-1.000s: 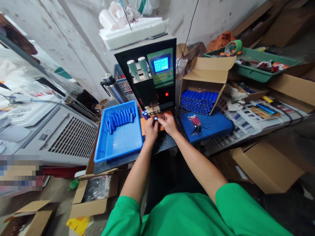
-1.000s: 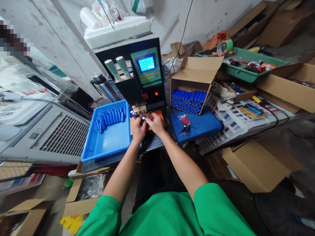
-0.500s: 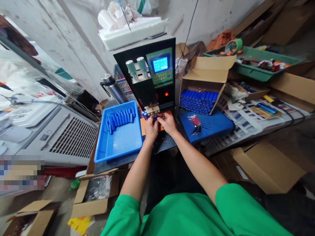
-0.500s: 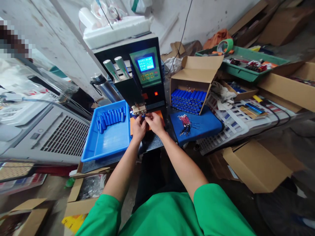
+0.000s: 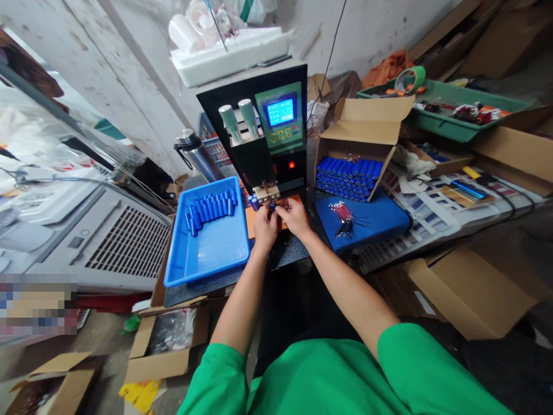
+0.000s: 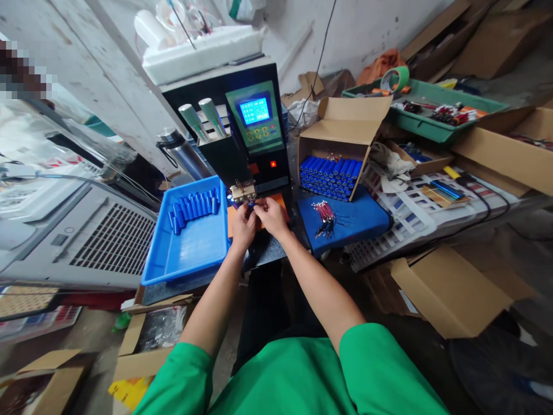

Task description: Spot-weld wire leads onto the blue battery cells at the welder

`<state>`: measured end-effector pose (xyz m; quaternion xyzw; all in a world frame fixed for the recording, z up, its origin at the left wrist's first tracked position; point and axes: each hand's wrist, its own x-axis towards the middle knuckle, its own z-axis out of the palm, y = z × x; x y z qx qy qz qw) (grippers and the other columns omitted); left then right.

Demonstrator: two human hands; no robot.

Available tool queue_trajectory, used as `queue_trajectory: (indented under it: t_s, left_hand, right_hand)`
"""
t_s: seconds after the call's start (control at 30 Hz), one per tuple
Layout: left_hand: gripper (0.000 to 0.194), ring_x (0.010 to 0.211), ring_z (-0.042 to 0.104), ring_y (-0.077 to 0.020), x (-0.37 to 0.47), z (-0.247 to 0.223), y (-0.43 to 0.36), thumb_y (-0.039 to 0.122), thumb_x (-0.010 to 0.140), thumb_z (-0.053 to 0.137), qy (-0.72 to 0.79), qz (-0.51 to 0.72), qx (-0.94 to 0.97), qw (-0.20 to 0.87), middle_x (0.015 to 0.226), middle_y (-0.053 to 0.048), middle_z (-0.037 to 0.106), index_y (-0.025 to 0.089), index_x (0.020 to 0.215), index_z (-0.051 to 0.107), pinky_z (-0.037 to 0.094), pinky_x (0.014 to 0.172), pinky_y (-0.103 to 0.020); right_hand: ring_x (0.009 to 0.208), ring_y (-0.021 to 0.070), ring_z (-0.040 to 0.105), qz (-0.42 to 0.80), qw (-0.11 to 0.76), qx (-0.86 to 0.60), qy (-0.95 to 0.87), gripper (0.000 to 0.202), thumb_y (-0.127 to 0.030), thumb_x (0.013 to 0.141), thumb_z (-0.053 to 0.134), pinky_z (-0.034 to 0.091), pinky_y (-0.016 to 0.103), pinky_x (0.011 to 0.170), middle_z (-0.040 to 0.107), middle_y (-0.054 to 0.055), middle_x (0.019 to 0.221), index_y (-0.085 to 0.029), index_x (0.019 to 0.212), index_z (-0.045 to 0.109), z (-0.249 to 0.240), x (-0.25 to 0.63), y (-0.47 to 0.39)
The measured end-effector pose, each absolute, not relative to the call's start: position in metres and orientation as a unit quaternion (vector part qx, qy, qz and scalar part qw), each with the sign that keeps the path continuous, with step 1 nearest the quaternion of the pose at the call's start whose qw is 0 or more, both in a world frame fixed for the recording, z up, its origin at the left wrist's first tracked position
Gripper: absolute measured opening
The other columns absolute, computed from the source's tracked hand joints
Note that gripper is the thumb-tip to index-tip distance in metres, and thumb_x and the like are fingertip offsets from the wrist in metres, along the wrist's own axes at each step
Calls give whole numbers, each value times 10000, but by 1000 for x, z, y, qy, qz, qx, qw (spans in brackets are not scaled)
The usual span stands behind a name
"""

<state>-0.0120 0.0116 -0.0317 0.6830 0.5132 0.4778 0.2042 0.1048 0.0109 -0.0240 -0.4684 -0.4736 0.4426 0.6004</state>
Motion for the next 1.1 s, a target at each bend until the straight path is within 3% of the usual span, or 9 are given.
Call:
queue_trajectory:
  t_s: [0.47,1.1]
  left_hand:
    - [213,893,650,-203,-12,-31,9,238,939,546,516,472,688,196,990,-85,698,174,1116,645,513,858,-333]
    - [199,920,656,-214,-12,-28,10,232,928,541,518,468,687,202,999,-84,704,184,1088,649,507,861,-342]
  right_hand:
    - [846,197,695,425,602,-462,-494,197,-357,817,657,574,313,761,727,33,875,-204,942,664,-29,105,13]
    - [790,184,678,438,597,-453,-497,190,-342,806,620,558,286,715,705,26,823,-196,926,644,-27,105,10]
